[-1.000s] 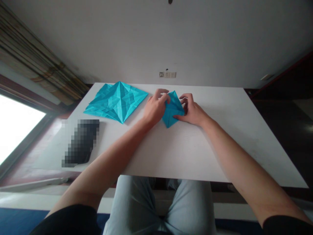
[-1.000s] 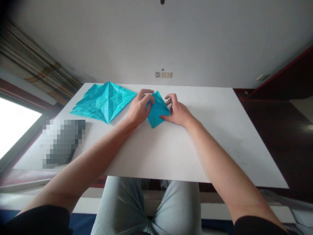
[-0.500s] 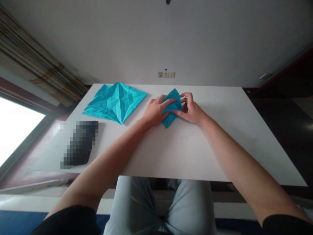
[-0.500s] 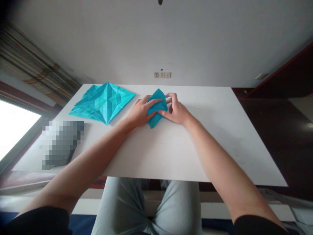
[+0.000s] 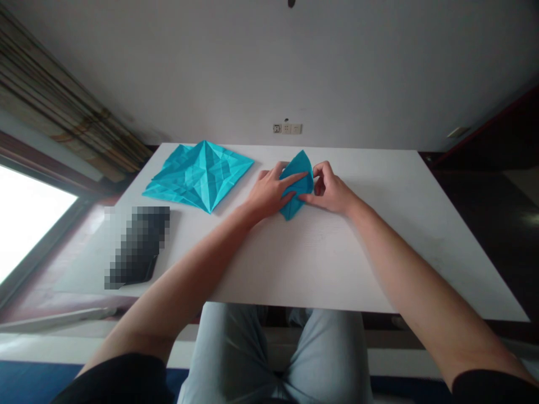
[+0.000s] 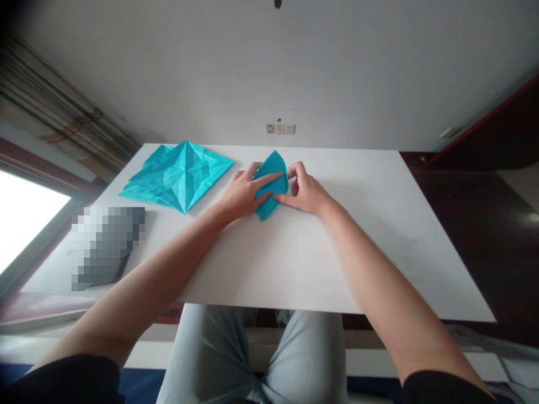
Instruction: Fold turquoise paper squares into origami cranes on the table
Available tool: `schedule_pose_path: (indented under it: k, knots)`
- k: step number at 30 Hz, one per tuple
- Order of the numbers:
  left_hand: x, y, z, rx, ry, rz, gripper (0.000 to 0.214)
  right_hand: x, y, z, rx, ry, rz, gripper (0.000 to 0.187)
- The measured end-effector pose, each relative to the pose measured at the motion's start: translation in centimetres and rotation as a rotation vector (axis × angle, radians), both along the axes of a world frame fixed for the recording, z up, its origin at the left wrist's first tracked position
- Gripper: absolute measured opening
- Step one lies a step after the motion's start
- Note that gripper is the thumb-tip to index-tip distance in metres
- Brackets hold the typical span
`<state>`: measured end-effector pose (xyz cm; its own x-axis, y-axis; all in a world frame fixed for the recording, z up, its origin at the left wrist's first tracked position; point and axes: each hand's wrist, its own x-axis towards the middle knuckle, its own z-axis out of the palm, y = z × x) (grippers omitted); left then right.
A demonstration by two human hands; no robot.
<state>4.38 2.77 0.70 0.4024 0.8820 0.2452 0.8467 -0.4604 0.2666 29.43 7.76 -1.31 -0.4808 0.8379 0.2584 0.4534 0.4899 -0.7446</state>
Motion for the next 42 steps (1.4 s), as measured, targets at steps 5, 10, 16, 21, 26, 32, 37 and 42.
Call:
schedule_pose_path:
  k: [5,10,16,21,26,32,37,42]
  knots:
    - [0.2,-0.2,0.2,0.003,0.016,-0.037,0.051,0.1,0.0,0.5,-0.053,0.005,0.03,0.063]
    - [0.1,-0.2,0.2,0.007,0.011,0.009,0.065,0.4,0.1,0.7,-0.084,0.019,0.064,0.057]
    - [-0.1,0.0,0.1,-0.008,-0.023,0.039,0.075,0.8,0.5,1.3,-0.092,0.091,0.146,0.037]
    - [-0.3,0.2,0.2,-0.074,-0.071,0.067,0.077,0.4,0.3,1.2,-0.027,0.048,0.11,0.032]
    - [-0.6,0.5,0.2,-0.091,-0.176,0.03,0.063,0.1,0.2,0.9,-0.078,0.027,0.089,0.037]
    - [-0.5,0.3,0.3,-0.092,-0.225,0.032,0.054,0.3,1.0,-0.1,-0.12,0.137,0.111,0.063]
    - [-0.5,0.2,0.3,-0.128,-0.187,0.05,0.04,0.5,1.7,-0.8,-0.153,0.214,0.047,0.068]
    - [-0.9,0.2,0.5,-0.178,-0.159,-0.055,0.023,0.6,1.0,0.1,-0.094,0.146,0.022,0.076]
